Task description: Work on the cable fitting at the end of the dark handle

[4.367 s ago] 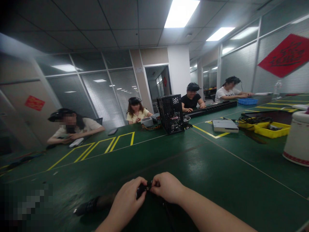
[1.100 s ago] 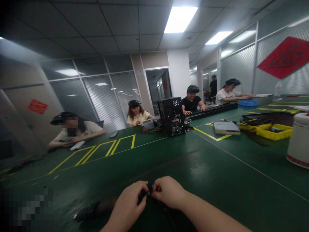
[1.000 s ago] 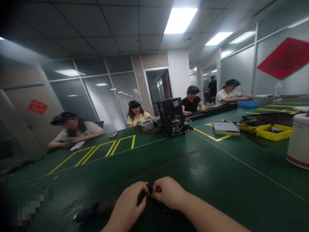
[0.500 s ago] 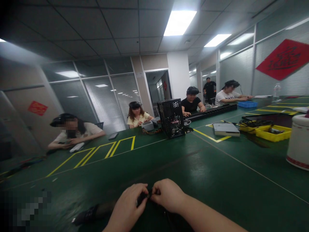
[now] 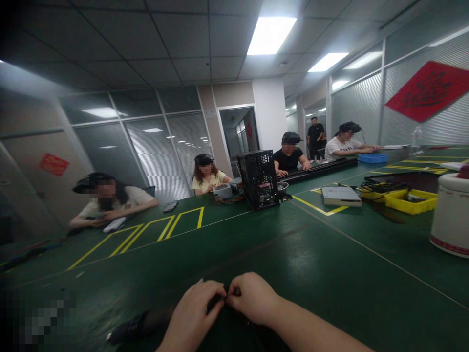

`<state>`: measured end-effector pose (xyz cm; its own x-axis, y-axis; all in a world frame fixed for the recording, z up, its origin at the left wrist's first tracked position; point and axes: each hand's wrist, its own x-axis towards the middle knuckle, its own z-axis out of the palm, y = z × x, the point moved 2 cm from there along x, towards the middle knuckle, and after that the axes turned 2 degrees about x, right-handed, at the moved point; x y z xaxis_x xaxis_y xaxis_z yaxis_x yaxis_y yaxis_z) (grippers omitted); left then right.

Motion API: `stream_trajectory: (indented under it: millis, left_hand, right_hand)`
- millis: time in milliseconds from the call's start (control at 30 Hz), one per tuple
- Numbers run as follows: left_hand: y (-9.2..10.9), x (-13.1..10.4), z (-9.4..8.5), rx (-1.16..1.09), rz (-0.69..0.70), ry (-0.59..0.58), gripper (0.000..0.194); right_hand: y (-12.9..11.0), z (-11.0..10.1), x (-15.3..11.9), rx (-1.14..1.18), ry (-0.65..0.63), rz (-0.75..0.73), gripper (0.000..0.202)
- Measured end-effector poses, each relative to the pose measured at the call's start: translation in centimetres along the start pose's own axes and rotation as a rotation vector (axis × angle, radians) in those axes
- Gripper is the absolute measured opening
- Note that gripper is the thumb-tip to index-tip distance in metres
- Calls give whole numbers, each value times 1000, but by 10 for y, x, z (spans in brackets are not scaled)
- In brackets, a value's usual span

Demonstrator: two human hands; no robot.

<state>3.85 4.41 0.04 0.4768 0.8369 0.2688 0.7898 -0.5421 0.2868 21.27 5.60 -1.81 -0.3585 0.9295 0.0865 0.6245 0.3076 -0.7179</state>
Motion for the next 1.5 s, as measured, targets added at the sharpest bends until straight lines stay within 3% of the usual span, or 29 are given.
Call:
stream_trajectory:
  millis: [600, 933, 1500]
  left_hand:
    - [-5, -1, 2, -28, -61, 3, 16]
    - [-6, 1, 1, -42, -5, -44, 17]
    - [-3, -2, 0, -24, -75, 7, 20]
  right_hand:
    - [6, 2, 2, 1, 33, 2, 15]
    - [4, 2, 2, -19, 60, 48, 14]
    - [10, 1, 2, 17, 48, 24, 16]
